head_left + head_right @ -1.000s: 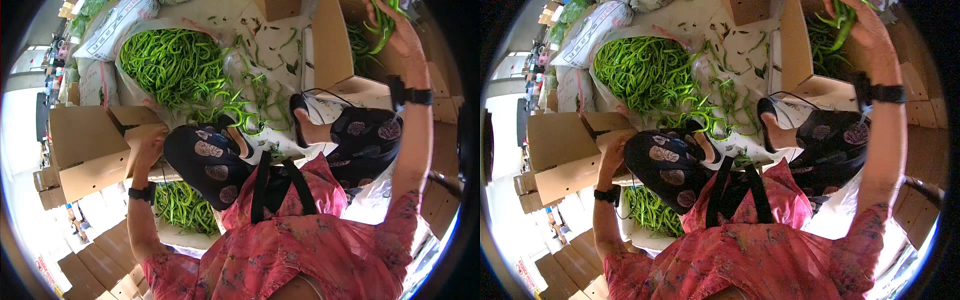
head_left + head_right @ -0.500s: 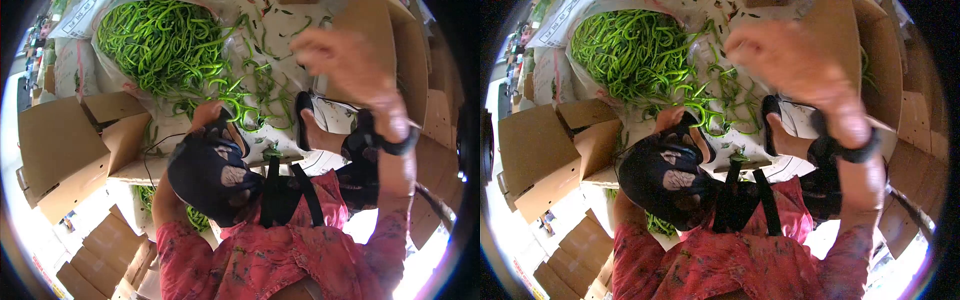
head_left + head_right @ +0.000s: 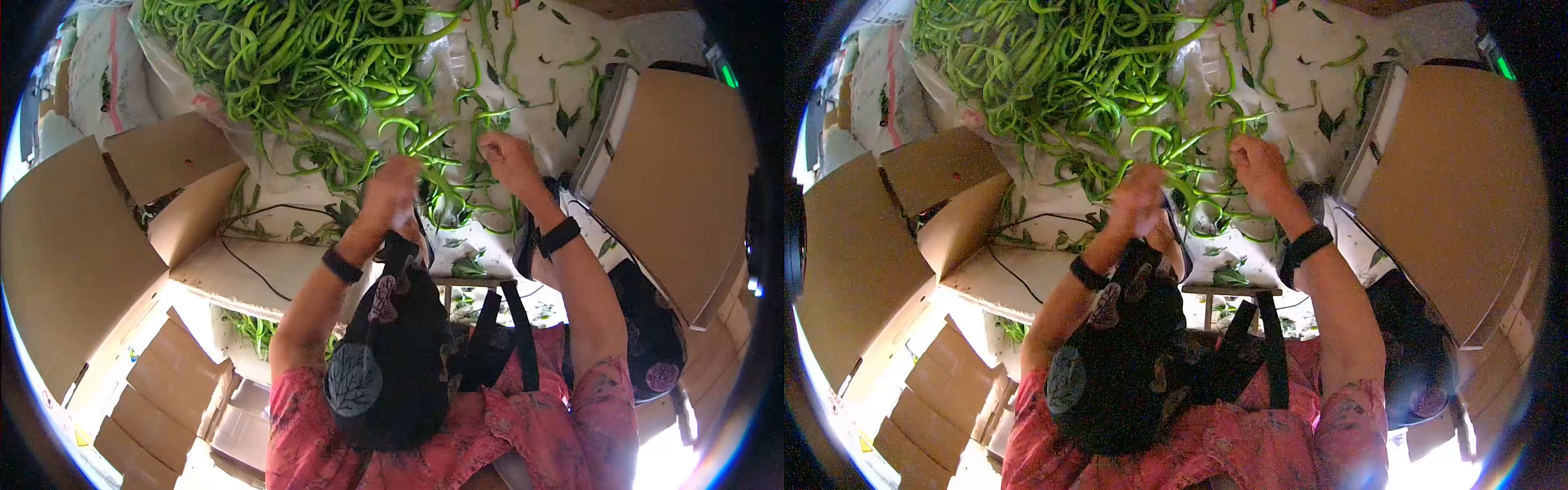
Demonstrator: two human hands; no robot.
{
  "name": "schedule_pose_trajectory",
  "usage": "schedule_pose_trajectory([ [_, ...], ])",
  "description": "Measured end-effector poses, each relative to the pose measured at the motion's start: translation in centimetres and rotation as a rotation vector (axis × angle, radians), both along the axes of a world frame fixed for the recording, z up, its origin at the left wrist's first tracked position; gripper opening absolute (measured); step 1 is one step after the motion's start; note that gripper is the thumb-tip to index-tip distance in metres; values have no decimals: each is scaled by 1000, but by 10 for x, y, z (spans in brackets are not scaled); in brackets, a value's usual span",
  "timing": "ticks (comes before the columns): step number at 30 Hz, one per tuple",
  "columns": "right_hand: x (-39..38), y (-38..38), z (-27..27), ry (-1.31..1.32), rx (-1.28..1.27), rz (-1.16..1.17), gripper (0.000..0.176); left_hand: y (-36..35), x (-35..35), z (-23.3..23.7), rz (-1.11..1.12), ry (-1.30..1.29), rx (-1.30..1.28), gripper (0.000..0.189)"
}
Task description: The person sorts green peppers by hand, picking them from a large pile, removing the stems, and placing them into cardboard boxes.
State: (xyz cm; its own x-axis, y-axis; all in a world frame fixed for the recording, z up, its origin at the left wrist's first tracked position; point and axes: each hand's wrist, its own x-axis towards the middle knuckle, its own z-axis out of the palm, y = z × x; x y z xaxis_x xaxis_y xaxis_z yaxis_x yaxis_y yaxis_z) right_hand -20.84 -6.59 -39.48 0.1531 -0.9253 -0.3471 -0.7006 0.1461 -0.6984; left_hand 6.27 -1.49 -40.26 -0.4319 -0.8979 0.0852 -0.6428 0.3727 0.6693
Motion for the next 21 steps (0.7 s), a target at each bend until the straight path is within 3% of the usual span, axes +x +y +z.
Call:
schedule_pose_trajectory([
  [1,4,-4,-4,-2,10,2,18,-5,17,2,2,-2,10,35],
  [3,20,-16,-10,-14,-48,14,17,-17,39,9,520,-144,180,35],
  [6,59,-21,-38,-46,-251,92,22,-19,34,-6,438,-387,319,36],
  [9,108,-28,-32,-57,-363,107,27,-13,20,-19,359,-453,385,37],
  [10,115,-33,-32,-54,-375,103,27,-13,18,-13,325,-295,253,34],
  [14,118,-33,-42,97,-211,193,35,-24,15,51,169,-198,189,31],
  [17,90,-37,-58,66,-201,227,39,-41,37,58,340,-27,172,32],
  [18,76,-39,-60,-123,-194,76,34,-48,42,67,533,140,449,28],
  [19,66,-43,-61,-312,-187,-76,30,-59,43,76,535,147,444,28],
  [20,59,-51,-42,-308,-195,-73,30,-71,43,83,439,284,470,27],
  [21,49,-58,-20,-438,187,-385,24,-84,42,94,339,417,491,26],
])
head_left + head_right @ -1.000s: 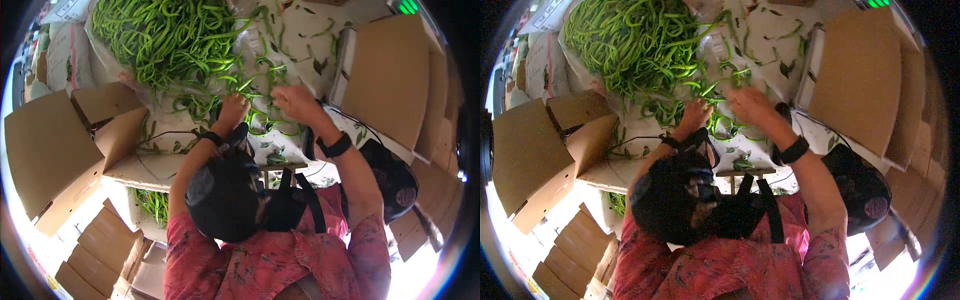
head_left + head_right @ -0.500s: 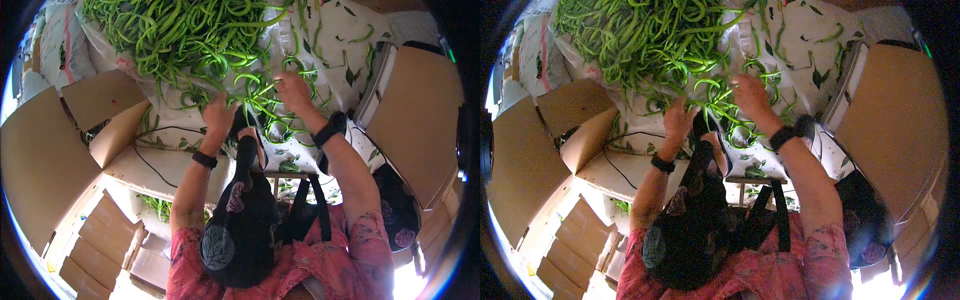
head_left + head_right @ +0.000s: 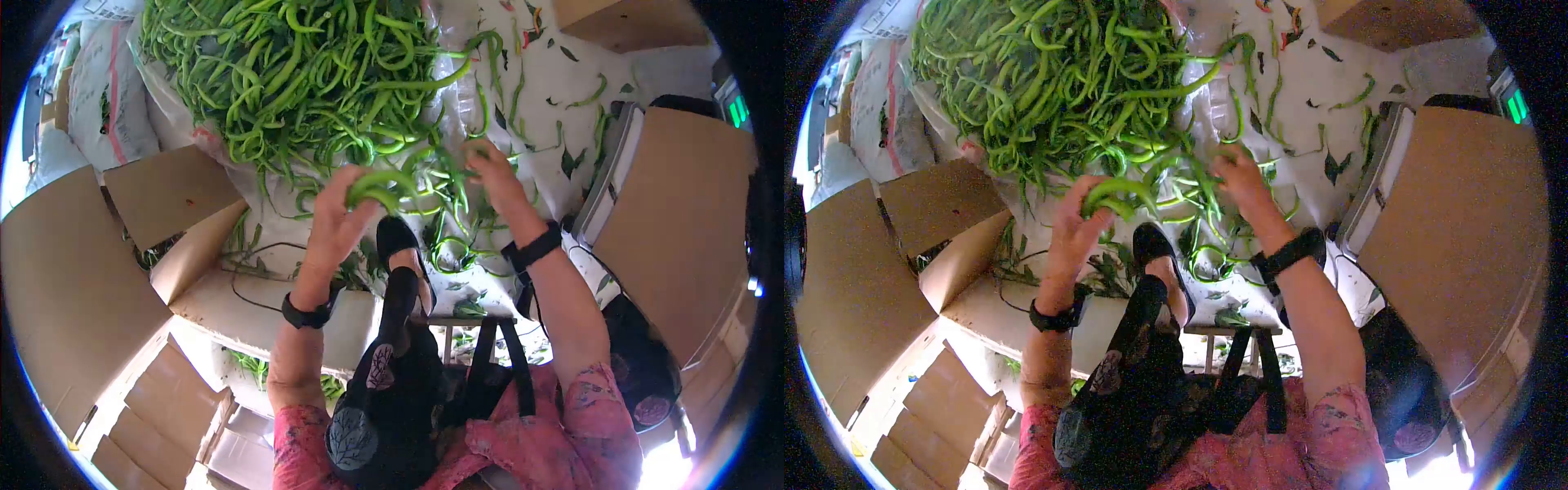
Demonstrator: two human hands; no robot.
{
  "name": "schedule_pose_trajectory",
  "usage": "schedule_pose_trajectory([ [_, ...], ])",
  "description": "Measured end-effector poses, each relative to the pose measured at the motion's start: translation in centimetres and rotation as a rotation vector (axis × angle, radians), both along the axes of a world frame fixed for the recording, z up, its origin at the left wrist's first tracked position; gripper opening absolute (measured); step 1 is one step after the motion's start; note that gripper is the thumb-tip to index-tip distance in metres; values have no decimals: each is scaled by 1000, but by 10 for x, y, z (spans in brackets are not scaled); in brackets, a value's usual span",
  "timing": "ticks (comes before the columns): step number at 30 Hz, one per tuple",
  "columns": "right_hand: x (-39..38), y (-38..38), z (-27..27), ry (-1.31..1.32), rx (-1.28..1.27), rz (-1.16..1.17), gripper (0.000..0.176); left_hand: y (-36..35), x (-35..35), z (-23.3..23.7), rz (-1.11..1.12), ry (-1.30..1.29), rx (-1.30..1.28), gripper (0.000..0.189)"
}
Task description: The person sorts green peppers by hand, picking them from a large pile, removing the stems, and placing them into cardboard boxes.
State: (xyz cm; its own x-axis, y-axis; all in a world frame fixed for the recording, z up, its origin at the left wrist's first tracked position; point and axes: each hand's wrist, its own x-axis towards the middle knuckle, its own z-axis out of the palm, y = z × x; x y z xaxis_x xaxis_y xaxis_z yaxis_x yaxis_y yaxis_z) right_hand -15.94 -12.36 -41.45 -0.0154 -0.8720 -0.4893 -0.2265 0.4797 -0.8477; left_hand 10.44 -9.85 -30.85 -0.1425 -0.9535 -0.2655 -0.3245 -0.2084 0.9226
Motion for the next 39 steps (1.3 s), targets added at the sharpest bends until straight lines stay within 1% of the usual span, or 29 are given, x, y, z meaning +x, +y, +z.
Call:
schedule_pose_trajectory([
  [1,-7,-7,15,-181,412,-235,21,-13,-6,24,-38,239,385,30],
  [2,-12,-9,10,-183,405,-235,21,-19,-10,23,-40,238,379,30],
  [4,-23,-7,-12,122,151,-27,31,-36,-19,13,-338,12,-139,34],
  [5,-28,-2,-20,123,154,-32,31,-42,-16,-6,-230,-90,-164,35],
  [6,-31,3,-28,175,57,301,33,-46,-13,-22,-233,-90,-162,35],
  [7,-32,2,-32,225,-51,634,35,-55,-16,-27,-157,-208,-308,32],
  [8,-23,-10,-12,229,-60,635,35,-64,-19,-28,-75,-323,-459,29],
  [10,-10,-17,24,809,-62,958,38,-66,-19,-24,-58,-374,-499,25],
  [11,-20,-13,10,665,-285,701,35,-62,-14,-22,-114,-361,-366,25],
  [12,-26,-19,10,658,-280,711,35,-59,-7,-21,-164,-352,-235,24],
  [13,-32,-31,16,379,-107,508,34,-55,1,-28,-161,-219,9,19],
  [14,-36,-42,29,105,60,296,34,-54,1,-18,-160,-221,8,19],
  [15,-36,-46,48,-188,207,194,23,-52,2,-2,-132,-10,274,16],
  [16,-38,-51,64,-197,197,203,23,-49,5,13,-96,198,536,14],
  [18,-41,-55,83,-261,462,387,21,-45,14,22,-74,170,496,17],
  [19,-41,-56,82,-268,448,403,21,-46,21,21,-142,-157,60,21],
  [20,-43,-54,78,-358,513,336,20,-46,26,19,-211,-478,-376,25],
  [21,-42,-52,74,-445,577,266,20,-50,34,16,-119,-669,-363,35],
  [22,-35,-47,72,-447,569,272,20,-59,43,14,-114,-674,-370,35],
  [24,-16,-33,68,-568,515,163,19,-86,57,5,4,-991,-582,49],
  [25,-6,-27,65,-570,509,165,19,-96,61,-4,6,-994,-588,49],
  [27,14,-15,58,-583,510,229,18,-110,69,-24,73,-1183,-562,52],
  [31,29,-2,35,-516,458,176,22,-118,71,-36,180,-1202,-585,58],
  [33,33,-5,22,-453,406,140,24,-115,74,-39,219,-1215,-278,65],
  [34,32,-10,19,-383,353,106,26,-119,72,-35,215,-1213,-283,65],
  [35,32,-16,17,-381,353,101,26,-123,70,-31,157,-1134,-176,68],
  [36,34,-24,15,-368,257,57,30,-124,69,-29,102,-1056,-65,72],
  [37,38,-35,13,-355,160,15,35,-128,71,-36,101,-1057,-64,72],
  [39,52,-55,-15,-400,125,-49,39,-130,76,-54,11,-976,-218,75],
])
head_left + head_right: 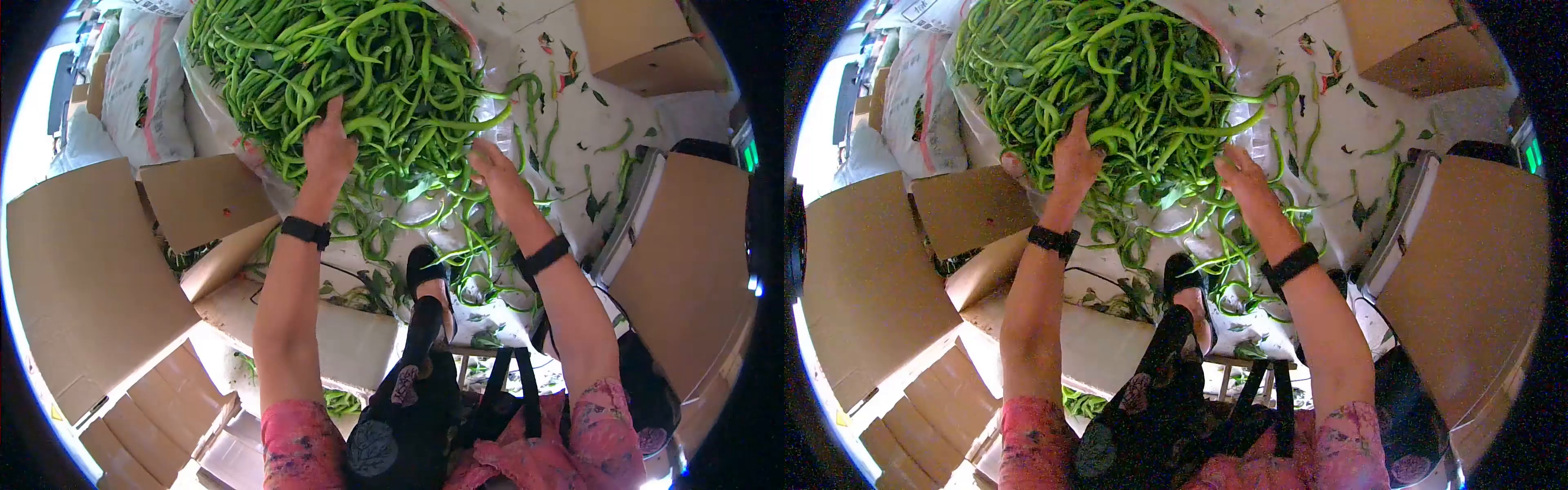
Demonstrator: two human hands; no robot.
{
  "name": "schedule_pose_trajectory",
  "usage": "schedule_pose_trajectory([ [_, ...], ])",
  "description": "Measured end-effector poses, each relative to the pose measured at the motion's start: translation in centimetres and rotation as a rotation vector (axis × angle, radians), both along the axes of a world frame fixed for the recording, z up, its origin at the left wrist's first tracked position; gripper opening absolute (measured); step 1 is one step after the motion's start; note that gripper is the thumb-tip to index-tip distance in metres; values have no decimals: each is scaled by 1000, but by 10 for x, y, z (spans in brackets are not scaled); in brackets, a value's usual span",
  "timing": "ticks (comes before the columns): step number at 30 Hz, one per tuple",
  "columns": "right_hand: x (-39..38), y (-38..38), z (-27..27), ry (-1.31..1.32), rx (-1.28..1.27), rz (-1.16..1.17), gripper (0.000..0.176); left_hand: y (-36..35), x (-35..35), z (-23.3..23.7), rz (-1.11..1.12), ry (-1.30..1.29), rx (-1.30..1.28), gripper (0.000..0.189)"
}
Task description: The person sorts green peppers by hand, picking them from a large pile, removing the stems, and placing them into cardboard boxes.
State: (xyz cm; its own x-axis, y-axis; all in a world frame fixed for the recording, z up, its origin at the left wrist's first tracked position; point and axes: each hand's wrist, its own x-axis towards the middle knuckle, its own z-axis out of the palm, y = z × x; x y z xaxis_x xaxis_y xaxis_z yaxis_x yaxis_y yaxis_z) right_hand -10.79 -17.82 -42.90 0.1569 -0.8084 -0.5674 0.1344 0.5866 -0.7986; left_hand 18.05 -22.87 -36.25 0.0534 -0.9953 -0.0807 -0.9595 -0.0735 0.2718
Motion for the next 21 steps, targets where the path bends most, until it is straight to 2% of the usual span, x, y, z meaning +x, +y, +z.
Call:
schedule_pose_trajectory([
  [2,6,-16,1,-26,-38,-83,44,-3,3,-6,16,61,4,75],
  [4,15,-30,22,57,131,-22,54,-3,0,-6,34,140,0,75],
  [5,17,-32,30,59,131,-24,54,1,-10,4,32,142,0,75],
  [8,20,-36,31,-201,219,85,55,22,-41,32,25,149,32,66],
  [9,16,-33,27,-198,227,81,55,27,-44,37,23,153,41,66],
  [11,12,-26,32,111,36,165,51,38,-44,48,16,332,-54,62],
  [12,6,-20,22,283,-77,106,46,43,-42,61,34,374,-97,61],
  [13,-6,-15,12,288,-82,96,46,46,-45,78,24,379,-101,61],
  [15,-29,5,-1,486,-357,176,38,61,-43,112,163,764,-39,61],
  [16,-33,13,6,522,-367,162,31,64,-35,116,146,900,16,63],
  [19,-39,27,55,627,-389,271,31,71,-43,151,122,829,-10,62],
  [21,-44,39,70,554,-390,245,30,75,-46,177,59,905,-65,64],
])
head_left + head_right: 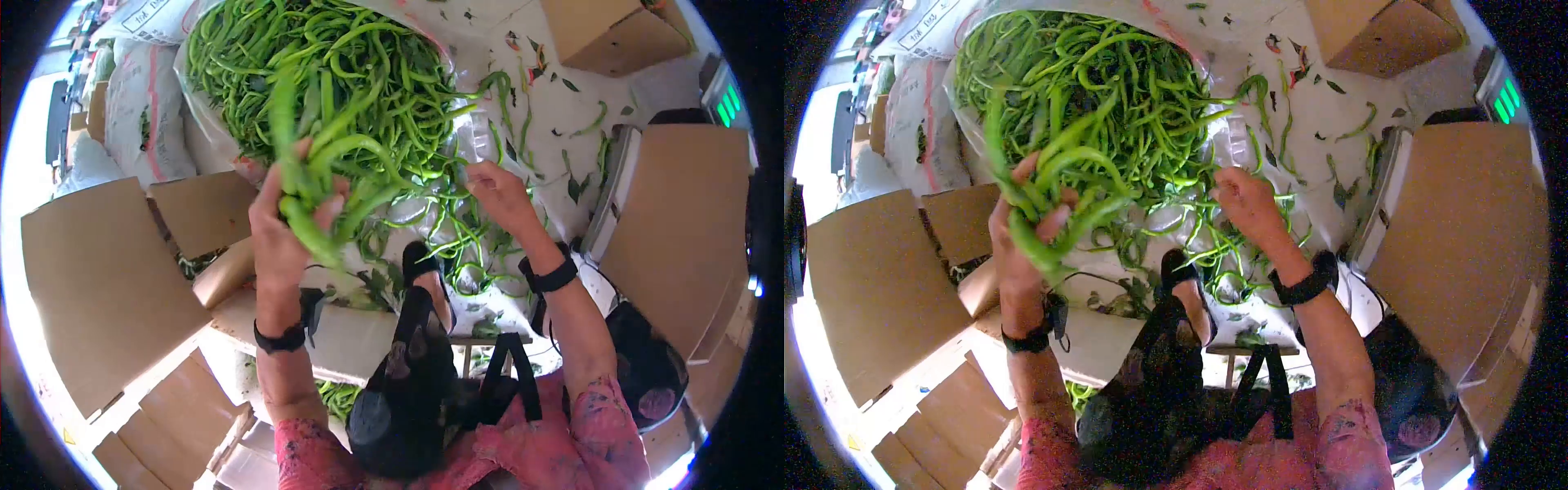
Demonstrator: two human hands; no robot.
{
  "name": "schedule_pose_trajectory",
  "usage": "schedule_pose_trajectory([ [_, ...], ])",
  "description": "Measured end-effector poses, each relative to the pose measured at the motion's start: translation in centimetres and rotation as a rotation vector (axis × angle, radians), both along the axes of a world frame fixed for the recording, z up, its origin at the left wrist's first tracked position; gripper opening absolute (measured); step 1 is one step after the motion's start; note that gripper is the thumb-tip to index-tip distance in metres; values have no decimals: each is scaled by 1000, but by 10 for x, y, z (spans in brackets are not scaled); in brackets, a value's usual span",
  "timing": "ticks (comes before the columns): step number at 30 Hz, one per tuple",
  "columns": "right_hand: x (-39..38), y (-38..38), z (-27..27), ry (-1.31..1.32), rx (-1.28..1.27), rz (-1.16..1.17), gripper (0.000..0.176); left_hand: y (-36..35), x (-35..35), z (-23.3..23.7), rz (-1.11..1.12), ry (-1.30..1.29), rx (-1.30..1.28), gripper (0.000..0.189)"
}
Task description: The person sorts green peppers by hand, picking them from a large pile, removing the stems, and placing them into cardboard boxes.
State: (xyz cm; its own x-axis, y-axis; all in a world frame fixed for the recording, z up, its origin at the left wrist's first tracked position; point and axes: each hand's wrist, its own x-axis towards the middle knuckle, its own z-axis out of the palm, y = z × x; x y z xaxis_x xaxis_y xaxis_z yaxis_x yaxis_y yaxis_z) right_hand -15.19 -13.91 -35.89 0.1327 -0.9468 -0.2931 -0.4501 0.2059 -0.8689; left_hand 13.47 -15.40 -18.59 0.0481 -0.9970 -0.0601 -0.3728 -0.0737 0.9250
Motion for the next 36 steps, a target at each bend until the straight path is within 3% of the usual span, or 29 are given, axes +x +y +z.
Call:
schedule_pose_trajectory([
  [2,1,8,22,-190,4,-32,30,-4,4,21,93,394,213,64],
  [3,-2,13,17,-310,110,11,28,-4,-1,32,115,396,195,63],
  [6,1,28,53,-361,117,6,28,-5,5,53,-39,536,150,60],
  [8,-1,34,69,-447,181,1,30,0,4,61,50,601,171,58],
  [10,-9,45,91,-628,351,-25,34,2,4,69,-65,702,230,55],
  [15,-30,69,133,-689,338,-121,38,24,-16,101,-67,938,300,58],
  [18,-41,79,158,-754,286,-177,35,28,-26,123,-400,869,334,61],
  [22,-51,89,225,-870,136,-276,31,53,-67,164,-408,772,231,64],
  [26,-39,99,309,-813,-36,-37,34,70,-90,183,-479,641,248,66],
  [28,-30,89,317,-925,-116,21,32,85,-108,196,-492,579,251,70],
  [30,-28,85,332,-1199,159,12,31,94,-112,194,-477,589,209,66],
  [32,-28,83,329,-1248,144,78,30,105,-118,198,-403,659,174,54],
  [34,-25,86,329,-1202,91,46,30,116,-126,208,-372,683,186,55],
  [36,-27,93,339,-1444,192,66,28,119,-123,194,-319,737,141,46],
])
